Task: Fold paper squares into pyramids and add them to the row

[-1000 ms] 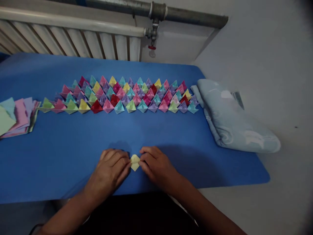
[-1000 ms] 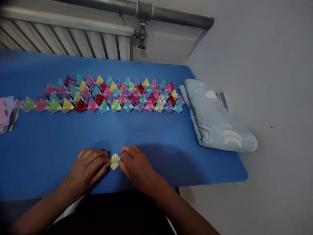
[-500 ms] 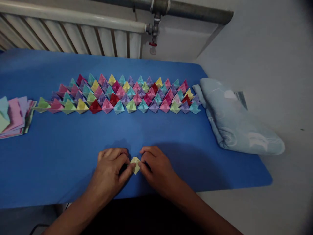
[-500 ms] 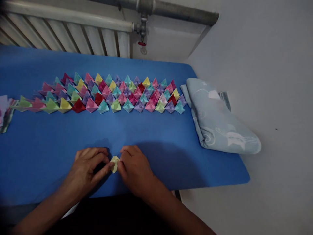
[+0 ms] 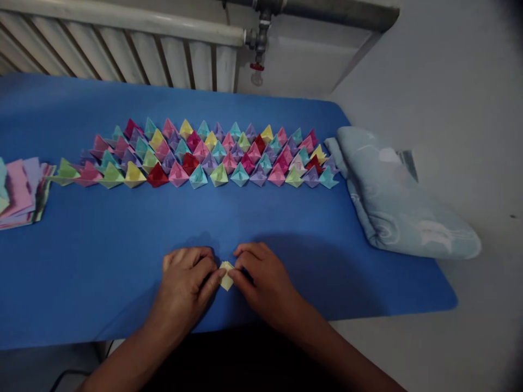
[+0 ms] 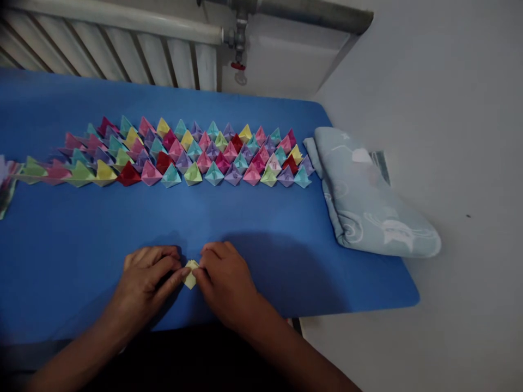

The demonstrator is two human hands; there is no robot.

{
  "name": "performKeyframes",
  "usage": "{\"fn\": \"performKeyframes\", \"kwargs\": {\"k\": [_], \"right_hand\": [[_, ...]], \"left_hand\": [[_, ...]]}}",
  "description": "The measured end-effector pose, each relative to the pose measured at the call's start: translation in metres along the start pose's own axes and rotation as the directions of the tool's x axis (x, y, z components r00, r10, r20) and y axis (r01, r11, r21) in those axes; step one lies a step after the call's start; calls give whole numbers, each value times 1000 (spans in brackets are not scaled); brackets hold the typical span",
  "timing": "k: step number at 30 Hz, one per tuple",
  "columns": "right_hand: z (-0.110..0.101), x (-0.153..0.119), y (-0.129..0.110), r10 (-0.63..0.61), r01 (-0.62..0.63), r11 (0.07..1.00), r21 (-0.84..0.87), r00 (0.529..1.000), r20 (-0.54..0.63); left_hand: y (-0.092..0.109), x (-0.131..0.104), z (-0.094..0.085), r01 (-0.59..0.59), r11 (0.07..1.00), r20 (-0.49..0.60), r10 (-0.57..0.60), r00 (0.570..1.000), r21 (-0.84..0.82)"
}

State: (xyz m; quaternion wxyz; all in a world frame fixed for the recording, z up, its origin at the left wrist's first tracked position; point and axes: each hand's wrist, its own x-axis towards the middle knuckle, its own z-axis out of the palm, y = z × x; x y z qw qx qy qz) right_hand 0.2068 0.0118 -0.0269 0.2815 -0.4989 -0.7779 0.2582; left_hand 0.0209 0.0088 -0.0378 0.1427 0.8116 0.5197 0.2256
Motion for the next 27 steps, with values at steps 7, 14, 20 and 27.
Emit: {"fn": "performKeyframes", "kwargs": {"k": [7, 14, 20, 27], "right_hand": [[-1, 3, -1, 51, -51, 999, -11, 998, 31], [-4, 8, -3, 117, -113, 993, -35, 988, 105], [-10, 9, 2, 107, -111, 994, 19, 980, 168], [-17, 15, 0, 137, -153, 987, 47, 960, 244]], "left_hand": [[3, -1, 3, 9, 1000, -43, -10, 999, -24], [-5, 0, 1, 69, 997, 5, -69, 998, -35], [-12, 1, -7, 54, 999, 67, -54, 996, 5], [-15, -1, -10, -5, 996, 97, -3, 995, 87]]}}
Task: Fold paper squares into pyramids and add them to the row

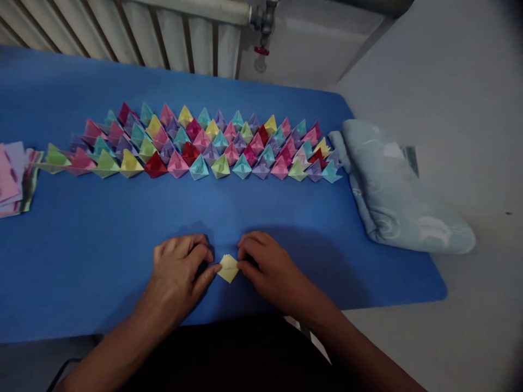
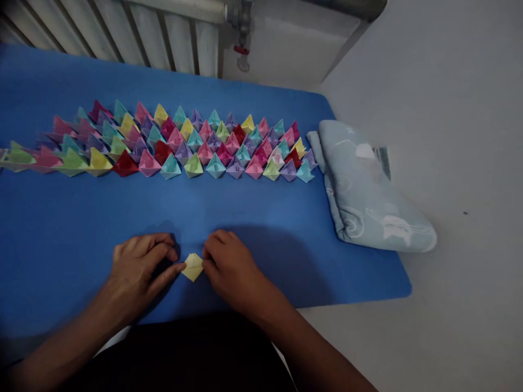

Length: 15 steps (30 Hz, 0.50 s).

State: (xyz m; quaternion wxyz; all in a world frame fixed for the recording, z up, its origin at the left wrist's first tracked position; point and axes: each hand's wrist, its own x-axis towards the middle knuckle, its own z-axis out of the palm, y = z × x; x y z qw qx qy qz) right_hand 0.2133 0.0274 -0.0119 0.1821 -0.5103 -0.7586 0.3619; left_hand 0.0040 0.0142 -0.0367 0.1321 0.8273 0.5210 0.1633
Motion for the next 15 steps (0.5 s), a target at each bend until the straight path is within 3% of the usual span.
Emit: {"fn": "performKeyframes", "kwargs": {"k": [4, 8, 11, 15], "right_hand": [[0, 0, 0, 10, -10, 1000, 9, 1000, -14], [8, -6, 11, -5, 30, 991, 127, 982, -190], [14, -12, 19, -7, 76, 971, 227, 956, -292], [13, -18, 23, 49, 59, 947, 316, 945, -324]], "left_hand": [[4, 13, -7, -130, 991, 32, 129, 991, 12], [14, 40, -16, -333, 940, 240, 342, 908, -76], [19, 57, -19, -361, 931, 391, 349, 852, -44], [19, 69, -21, -324, 945, 451, 305, 839, -36]]}}
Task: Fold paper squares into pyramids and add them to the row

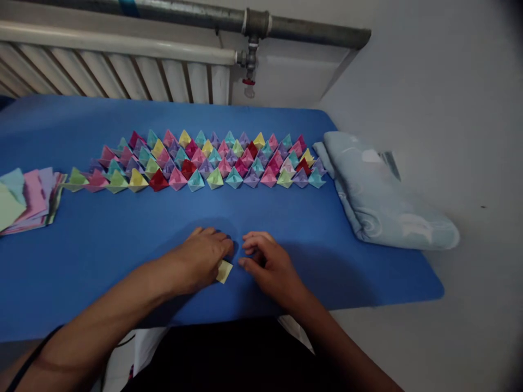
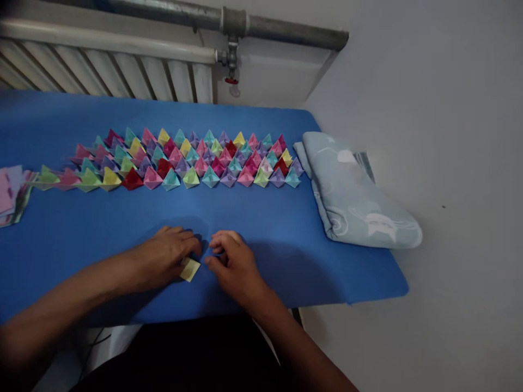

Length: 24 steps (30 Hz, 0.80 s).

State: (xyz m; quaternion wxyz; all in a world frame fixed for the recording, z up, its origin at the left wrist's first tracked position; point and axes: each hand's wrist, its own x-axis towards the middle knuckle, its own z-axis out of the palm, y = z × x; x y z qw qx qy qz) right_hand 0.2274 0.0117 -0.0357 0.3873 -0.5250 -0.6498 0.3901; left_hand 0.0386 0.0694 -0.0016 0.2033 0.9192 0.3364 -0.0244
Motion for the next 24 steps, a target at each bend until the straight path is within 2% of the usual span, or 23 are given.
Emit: {"fn": "performKeyframes", "kwargs": {"k": [4, 6, 7, 8, 10, 12, 15, 19, 21, 23, 24], "right_hand": [[-4, -1, -2, 40, -39, 998, 54, 999, -15], [-3, -2, -4, 54, -52, 995, 88, 998, -23], [-2, -2, -6, 65, -62, 992, 106, 998, -17], [0, -3, -8, 85, -84, 988, 127, 996, -3], [6, -4, -13, 153, -161, 971, 176, 987, 56], [13, -3, -18, 218, -242, 938, 248, 969, 119], [22, -1, -24, 240, -285, 881, 379, 957, 162], [22, 2, -30, 248, -293, 884, 364, 955, 165], [20, 1, -31, 219, -248, 923, 294, 967, 127], [18, 0, -30, 145, -156, 970, 186, 987, 69], [17, 0, -29, 93, -97, 989, 115, 995, 43]], "left_hand": [[-9, -7, -5, 42, 994, 42, -37, 998, -105], [-13, -15, -6, 138, 955, 51, -129, 990, -263], [-14, -19, -6, 207, 894, 73, -194, 978, -397], [-15, -24, -5, 272, 794, 105, -257, 961, -544], [-14, -32, -1, 327, 540, 155, -338, 928, -776], [-8, -37, 4, 275, 344, 124, -401, 908, -898], [4, -37, 13, 161, 200, 43, -495, 868, -966], [17, -35, 20, 94, 182, -20, -546, 838, -979], [19, -35, 19, 80, 208, -44, -530, 847, -975], [18, -37, 16, 68, 290, -81, -471, 878, -955], [18, -38, 13, 56, 368, -118, -434, 893, -928]]}}
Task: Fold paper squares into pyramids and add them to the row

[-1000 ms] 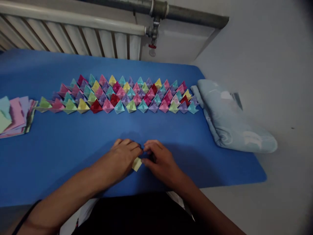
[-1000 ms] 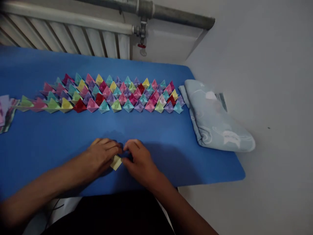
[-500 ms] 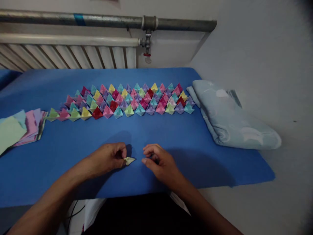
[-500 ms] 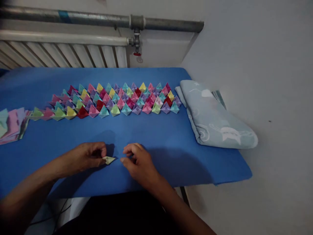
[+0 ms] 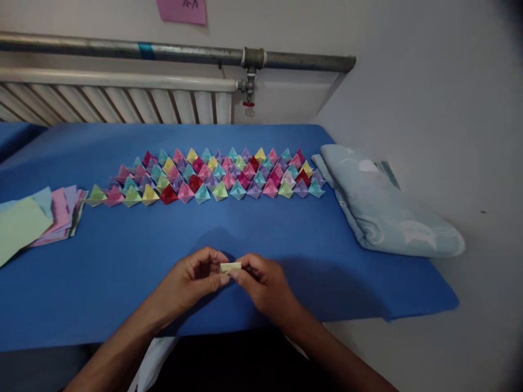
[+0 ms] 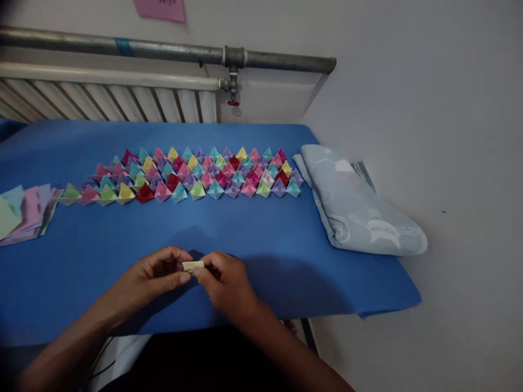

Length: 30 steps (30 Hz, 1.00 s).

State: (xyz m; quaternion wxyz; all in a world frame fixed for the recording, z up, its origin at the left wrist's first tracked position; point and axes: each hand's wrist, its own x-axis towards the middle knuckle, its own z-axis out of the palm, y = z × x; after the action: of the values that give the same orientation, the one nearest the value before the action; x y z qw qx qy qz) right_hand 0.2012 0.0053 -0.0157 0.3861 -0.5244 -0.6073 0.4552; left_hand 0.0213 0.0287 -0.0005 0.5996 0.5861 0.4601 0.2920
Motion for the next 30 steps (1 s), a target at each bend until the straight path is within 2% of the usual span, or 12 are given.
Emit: {"fn": "performKeyframes", "kwargs": {"k": [2, 5, 7, 9, 10, 12, 15, 18, 21, 26, 30], "right_hand": [[-2, 0, 2, -124, 120, 980, -158, 992, -15], [-5, 2, 8, -319, 309, 880, -360, 947, 33], [-8, 4, 12, -468, 453, 758, -469, 879, 91], [-10, 6, 17, -577, 543, 633, -552, 806, 131], [-11, 7, 20, -604, 561, 588, -583, 784, 145], [-12, 6, 24, -611, 560, 535, -633, 774, 167], [-12, 1, 27, -591, 551, 493, -673, 780, 206], [-11, -5, 27, -560, 555, 496, -668, 792, 243], [-13, -10, 26, -517, 560, 515, -649, 807, 286], [-18, -16, 23, -433, 533, 596, -600, 843, 318], [-21, -19, 21, -393, 480, 678, -557, 877, 278]], "left_hand": [[4, -1, -3, -124, 974, 28, 120, 992, 188], [6, 0, -3, -276, 851, 48, 285, 957, 447], [2, 3, 0, -353, 742, 64, 389, 919, 570], [-6, 6, 4, -440, 589, 107, 513, 852, 677], [-10, 7, 5, -471, 511, 134, 563, 816, 719], [-17, 8, 9, -508, 379, 175, 642, 746, 773], [-26, 6, 12, -528, 278, 206, 702, 682, 802], [-33, 1, 13, -546, 232, 244, 709, 662, 805], [-38, -6, 14, -554, 198, 293, 681, 671, 809], [-42, -15, 15, -540, 233, 297, 631, 716, 809], [-44, -17, 16, -509, 263, 239, 651, 721, 820]]}}
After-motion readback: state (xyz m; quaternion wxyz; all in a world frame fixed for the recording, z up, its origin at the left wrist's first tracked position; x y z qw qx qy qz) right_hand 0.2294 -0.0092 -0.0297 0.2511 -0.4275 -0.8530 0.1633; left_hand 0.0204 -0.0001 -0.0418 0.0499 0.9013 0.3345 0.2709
